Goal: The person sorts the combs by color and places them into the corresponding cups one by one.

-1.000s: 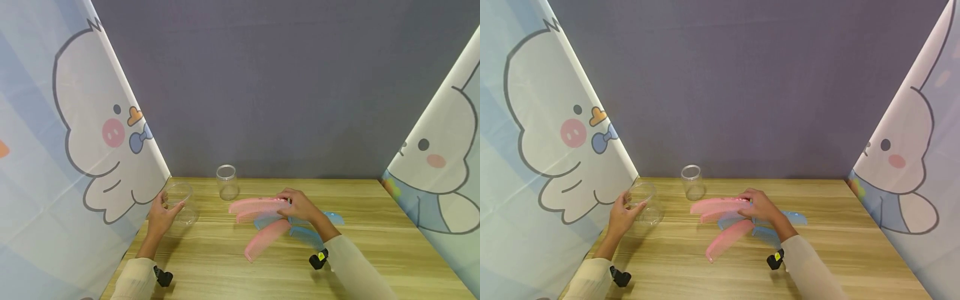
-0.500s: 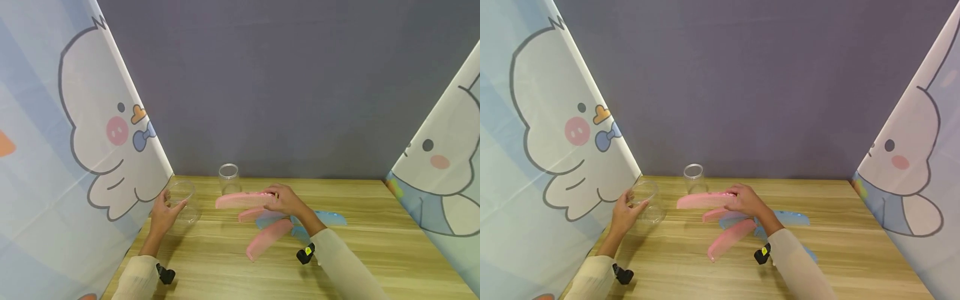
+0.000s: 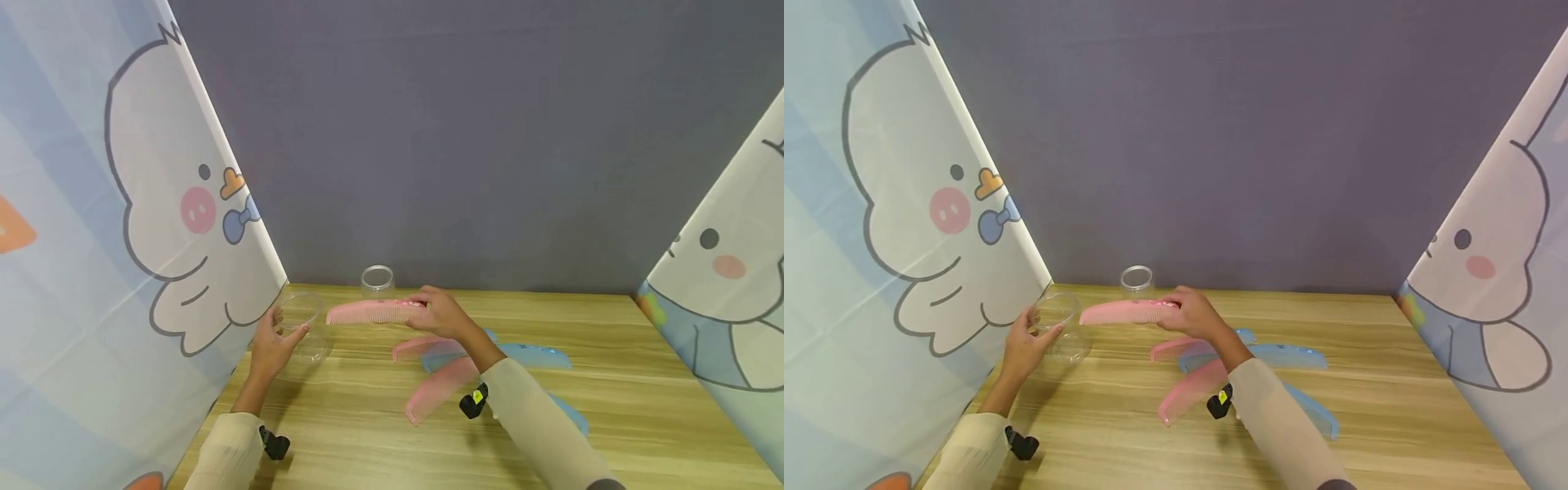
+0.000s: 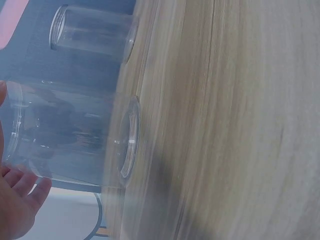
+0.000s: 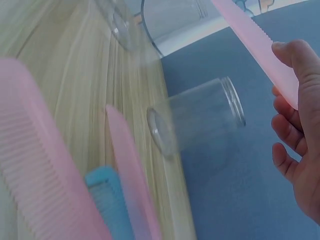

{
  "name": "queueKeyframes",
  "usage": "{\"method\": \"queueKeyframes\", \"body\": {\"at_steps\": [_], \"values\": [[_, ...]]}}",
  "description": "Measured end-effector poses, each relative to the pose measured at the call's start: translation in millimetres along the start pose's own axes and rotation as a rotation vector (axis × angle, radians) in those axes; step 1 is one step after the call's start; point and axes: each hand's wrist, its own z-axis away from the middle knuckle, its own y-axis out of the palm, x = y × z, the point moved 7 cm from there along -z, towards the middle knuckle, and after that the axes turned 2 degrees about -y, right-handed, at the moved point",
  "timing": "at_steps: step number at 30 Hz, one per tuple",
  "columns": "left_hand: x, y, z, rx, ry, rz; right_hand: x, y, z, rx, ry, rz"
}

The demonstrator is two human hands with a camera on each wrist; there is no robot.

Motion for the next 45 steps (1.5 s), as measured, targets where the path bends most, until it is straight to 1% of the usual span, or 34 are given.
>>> {"method": "queueKeyframes", "body": {"at_steps": [3, 8, 15, 21, 26, 30, 36, 39, 42, 45], "values": [[-2.1, 0.7, -0.6, -0.004, 0.012, 0.012, 6.4, 3.1, -8.2, -0.02, -0.005, -0.015], [-5.0, 1.7, -1.6, -0.006, 0.018, 0.015, 15.2, 10.5, -19.9, -0.034, 0.016, 0.005], [-4.8, 1.6, -2.3, -0.009, 0.018, -0.008, 24.3, 24.5, -34.8, -0.006, 0.06, 0.025], [-3.9, 0.7, 0.0, -0.016, 0.012, -0.025, 38.7, 34.4, -46.5, 0.012, 0.068, 0.009], [-3.3, -0.8, 1.7, -0.008, 0.001, -0.01, 50.6, 44.4, -54.1, 0.047, 0.071, 0.055], [-3.7, -1.2, 2.0, -0.006, 0.008, -0.007, 59.8, 50.0, -59.3, 0.039, 0.074, 0.068], [-5.4, -0.9, 2.9, -0.014, 0.025, -0.006, 70.4, 56.5, -66.1, -0.012, 0.08, 0.008], [-5.5, -0.3, 4.7, -0.003, 0.02, -0.008, 73.7, 59.7, -67.9, -0.034, 0.07, -0.054], [-5.6, 0.1, 6.1, 0.013, 0.008, 0.002, 74.4, 63.2, -68.3, -0.024, 0.068, -0.117], [-6.2, -1.3, 5.3, 0.012, 0.006, 0.0, 75.2, 63.0, -67.7, -0.011, 0.062, -0.134]]}}
